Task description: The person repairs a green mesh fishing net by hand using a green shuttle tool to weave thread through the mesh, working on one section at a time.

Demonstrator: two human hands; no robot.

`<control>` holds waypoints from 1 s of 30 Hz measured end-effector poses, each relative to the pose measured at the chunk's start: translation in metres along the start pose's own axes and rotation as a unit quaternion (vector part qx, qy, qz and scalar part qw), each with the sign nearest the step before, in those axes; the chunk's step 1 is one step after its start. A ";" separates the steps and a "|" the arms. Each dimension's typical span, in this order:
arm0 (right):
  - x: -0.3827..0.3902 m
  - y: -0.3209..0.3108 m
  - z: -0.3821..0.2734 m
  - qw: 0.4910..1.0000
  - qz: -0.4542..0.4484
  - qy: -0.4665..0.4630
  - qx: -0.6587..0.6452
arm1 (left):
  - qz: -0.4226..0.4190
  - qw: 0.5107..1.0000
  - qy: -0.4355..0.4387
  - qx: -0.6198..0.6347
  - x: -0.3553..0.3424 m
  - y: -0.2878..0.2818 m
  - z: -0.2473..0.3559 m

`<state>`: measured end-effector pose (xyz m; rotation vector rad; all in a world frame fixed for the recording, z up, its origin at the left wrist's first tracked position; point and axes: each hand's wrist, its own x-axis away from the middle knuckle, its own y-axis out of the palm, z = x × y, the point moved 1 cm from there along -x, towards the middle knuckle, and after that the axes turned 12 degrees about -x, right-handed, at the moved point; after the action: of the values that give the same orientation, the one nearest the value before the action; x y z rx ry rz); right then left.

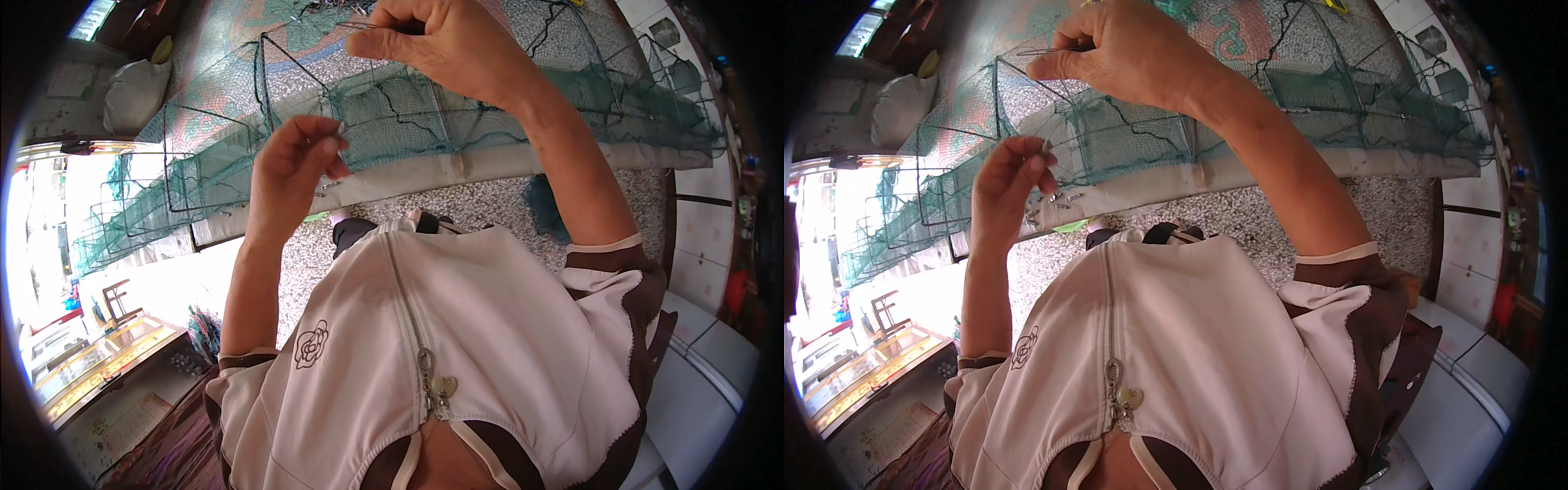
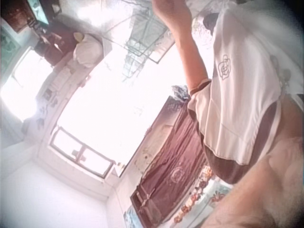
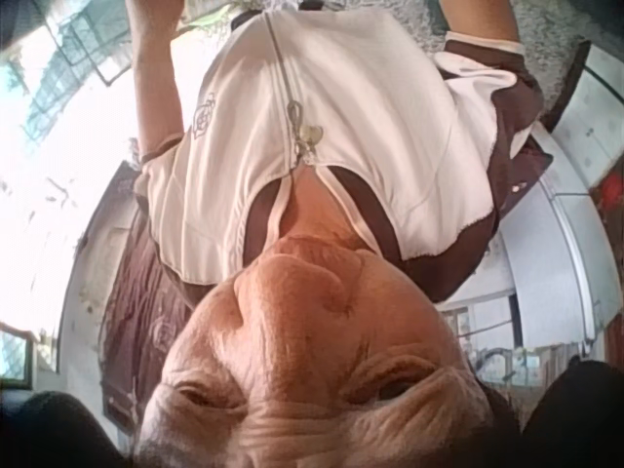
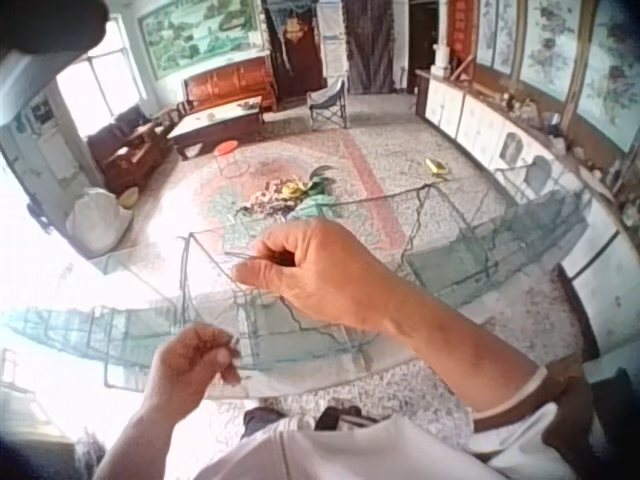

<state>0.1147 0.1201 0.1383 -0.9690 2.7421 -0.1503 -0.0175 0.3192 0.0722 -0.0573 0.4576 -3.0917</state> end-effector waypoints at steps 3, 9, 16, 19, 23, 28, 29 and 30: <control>0.001 0.000 0.000 1.000 0.000 0.015 0.006 | 0.055 0.993 0.035 -0.096 -0.015 0.008 0.007; 0.000 0.002 -0.001 1.000 0.003 -0.003 0.008 | 0.095 0.955 0.064 -0.275 -0.026 0.021 0.011; -0.003 0.001 0.004 0.999 0.001 -0.022 0.038 | 0.091 0.923 0.107 -0.359 -0.023 0.028 0.015; -0.003 0.001 0.007 1.000 0.006 -0.025 0.009 | 0.084 0.918 0.119 -0.369 -0.022 0.030 0.016; -0.002 0.001 0.009 0.999 0.003 -0.031 0.020 | 0.073 0.925 0.106 -0.357 -0.021 0.031 0.017; 0.000 -0.001 0.007 0.999 -0.003 -0.028 0.019 | 0.061 0.922 0.120 -0.363 -0.022 0.029 0.019; 0.000 -0.001 0.006 0.999 -0.006 -0.026 0.029 | 0.059 0.923 0.126 -0.360 -0.023 0.028 0.020; 0.001 -0.002 0.006 0.999 -0.008 -0.029 0.023 | 0.062 0.924 0.115 -0.360 -0.023 0.026 0.020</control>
<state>0.1165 0.1180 0.1326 -0.9669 2.6668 -0.1845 0.0066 0.2887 0.0827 0.3134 1.5068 -2.6356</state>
